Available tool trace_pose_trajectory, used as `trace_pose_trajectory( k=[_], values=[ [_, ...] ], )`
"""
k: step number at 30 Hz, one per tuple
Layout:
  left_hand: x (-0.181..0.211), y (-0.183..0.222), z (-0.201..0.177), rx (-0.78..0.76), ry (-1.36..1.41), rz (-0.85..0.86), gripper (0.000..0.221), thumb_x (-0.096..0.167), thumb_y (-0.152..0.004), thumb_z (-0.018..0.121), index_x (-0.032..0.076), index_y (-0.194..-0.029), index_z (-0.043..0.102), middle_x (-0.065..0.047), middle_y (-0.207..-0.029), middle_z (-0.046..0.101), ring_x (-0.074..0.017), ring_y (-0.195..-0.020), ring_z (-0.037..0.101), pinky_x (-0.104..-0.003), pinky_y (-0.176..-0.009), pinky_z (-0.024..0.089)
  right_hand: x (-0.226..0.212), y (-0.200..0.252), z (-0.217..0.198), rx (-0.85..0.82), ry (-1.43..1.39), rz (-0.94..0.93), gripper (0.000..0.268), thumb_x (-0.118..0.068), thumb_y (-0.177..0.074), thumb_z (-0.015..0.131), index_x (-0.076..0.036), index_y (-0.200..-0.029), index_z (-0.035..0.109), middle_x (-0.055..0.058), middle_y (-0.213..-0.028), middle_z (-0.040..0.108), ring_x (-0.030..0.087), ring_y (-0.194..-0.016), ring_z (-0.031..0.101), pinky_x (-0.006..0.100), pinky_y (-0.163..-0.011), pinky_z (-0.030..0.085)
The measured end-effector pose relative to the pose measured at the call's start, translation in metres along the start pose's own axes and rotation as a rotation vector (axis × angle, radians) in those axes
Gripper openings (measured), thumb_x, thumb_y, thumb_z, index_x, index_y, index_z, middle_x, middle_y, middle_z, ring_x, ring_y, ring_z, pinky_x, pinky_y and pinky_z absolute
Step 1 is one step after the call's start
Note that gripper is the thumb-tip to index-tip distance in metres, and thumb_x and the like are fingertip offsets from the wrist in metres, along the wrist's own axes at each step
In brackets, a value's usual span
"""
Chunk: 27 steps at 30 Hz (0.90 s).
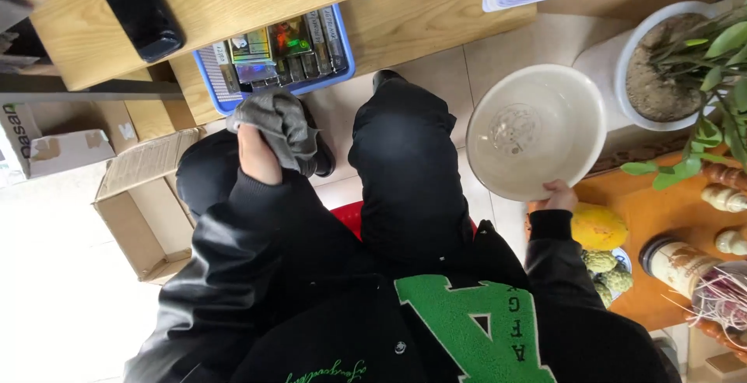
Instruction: Wetting a cloth in a bowl of water and thoroughly wiping down all sides of a small product box.
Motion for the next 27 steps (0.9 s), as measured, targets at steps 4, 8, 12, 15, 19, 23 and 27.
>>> trace_pose_trajectory(
  k=[4, 8, 12, 15, 19, 23, 27],
  values=[
    [-0.010, 0.001, -0.004, -0.009, -0.101, -0.039, 0.046, 0.031, -0.099, 0.034, 0.000, -0.118, 0.063, -0.017, -0.113, 0.066, -0.0269, -0.109, 0.063, -0.040, -0.098, 0.051, 0.041, -0.027, 0.003, 0.057, -0.101, 0.059, 0.048, 0.010, -0.061, 0.064, 0.000, -0.107, 0.058, 0.021, -0.098, 0.071, 0.042, -0.094, 0.072, 0.051, -0.087, 0.065],
    [-0.018, -0.001, -0.005, -0.014, -0.202, -0.072, 0.046, 0.030, -0.099, 0.034, 0.000, -0.118, 0.063, -0.018, -0.114, 0.066, -0.0282, -0.110, 0.062, -0.042, -0.098, 0.050, 0.057, -0.030, 0.036, 0.001, -0.162, 0.134, 0.050, 0.009, -0.063, 0.060, -0.002, -0.112, 0.060, 0.019, -0.106, 0.070, 0.041, -0.099, 0.070, 0.048, -0.091, 0.064],
    [-0.020, -0.002, -0.006, 0.005, -0.273, -0.086, 0.046, 0.030, -0.099, 0.034, -0.001, -0.118, 0.063, -0.019, -0.114, 0.066, -0.0290, -0.110, 0.062, -0.043, -0.098, 0.049, 0.073, -0.054, 0.053, 0.027, -0.228, 0.178, 0.053, 0.009, -0.062, 0.061, -0.002, -0.113, 0.059, 0.019, -0.105, 0.071, 0.041, -0.098, 0.071, 0.049, -0.092, 0.065],
    [-0.023, -0.001, -0.009, 0.028, -0.341, -0.104, 0.045, 0.029, -0.100, 0.034, -0.001, -0.118, 0.063, -0.019, -0.115, 0.065, -0.0298, -0.110, 0.062, -0.044, -0.099, 0.048, 0.090, -0.096, 0.059, 0.025, -0.228, 0.201, 0.050, 0.010, -0.062, 0.063, -0.003, -0.110, 0.059, 0.017, -0.102, 0.072, 0.037, -0.094, 0.074, 0.045, -0.089, 0.068],
    [-0.024, -0.002, -0.009, 0.055, -0.442, -0.129, 0.045, 0.028, -0.100, 0.034, -0.002, -0.118, 0.063, -0.020, -0.115, 0.065, -0.0310, -0.111, 0.061, -0.046, -0.099, 0.048, 0.091, -0.115, 0.076, 0.069, -0.257, 0.224, 0.045, 0.010, -0.061, 0.062, 0.001, -0.105, 0.063, 0.020, -0.097, 0.073, 0.039, -0.091, 0.075, 0.048, -0.086, 0.069],
    [-0.024, -0.005, 0.001, 0.070, -0.538, -0.148, 0.045, 0.027, -0.100, 0.035, -0.002, -0.118, 0.063, -0.021, -0.116, 0.065, -0.0323, -0.111, 0.061, -0.048, -0.099, 0.047, 0.098, -0.119, 0.097, 0.079, -0.328, 0.289, 0.043, 0.012, -0.062, 0.063, 0.003, -0.103, 0.063, 0.025, -0.095, 0.074, 0.042, -0.088, 0.076, 0.053, -0.088, 0.069],
    [-0.014, -0.010, 0.005, 0.117, -0.617, -0.134, 0.044, 0.027, -0.100, 0.035, -0.002, -0.118, 0.063, -0.021, -0.116, 0.065, -0.0331, -0.112, 0.061, -0.049, -0.099, 0.046, 0.108, -0.135, 0.127, 0.034, -0.404, 0.317, 0.047, 0.012, -0.066, 0.060, 0.010, -0.113, 0.061, 0.030, -0.105, 0.069, 0.048, -0.100, 0.069, 0.056, -0.091, 0.064]
  ],
)
Point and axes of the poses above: each hand's wrist, its own y-axis away from the middle knuckle, its own z-axis out of the palm, x = y × z, the point moved 6 cm from there along -y, towards the middle knuckle
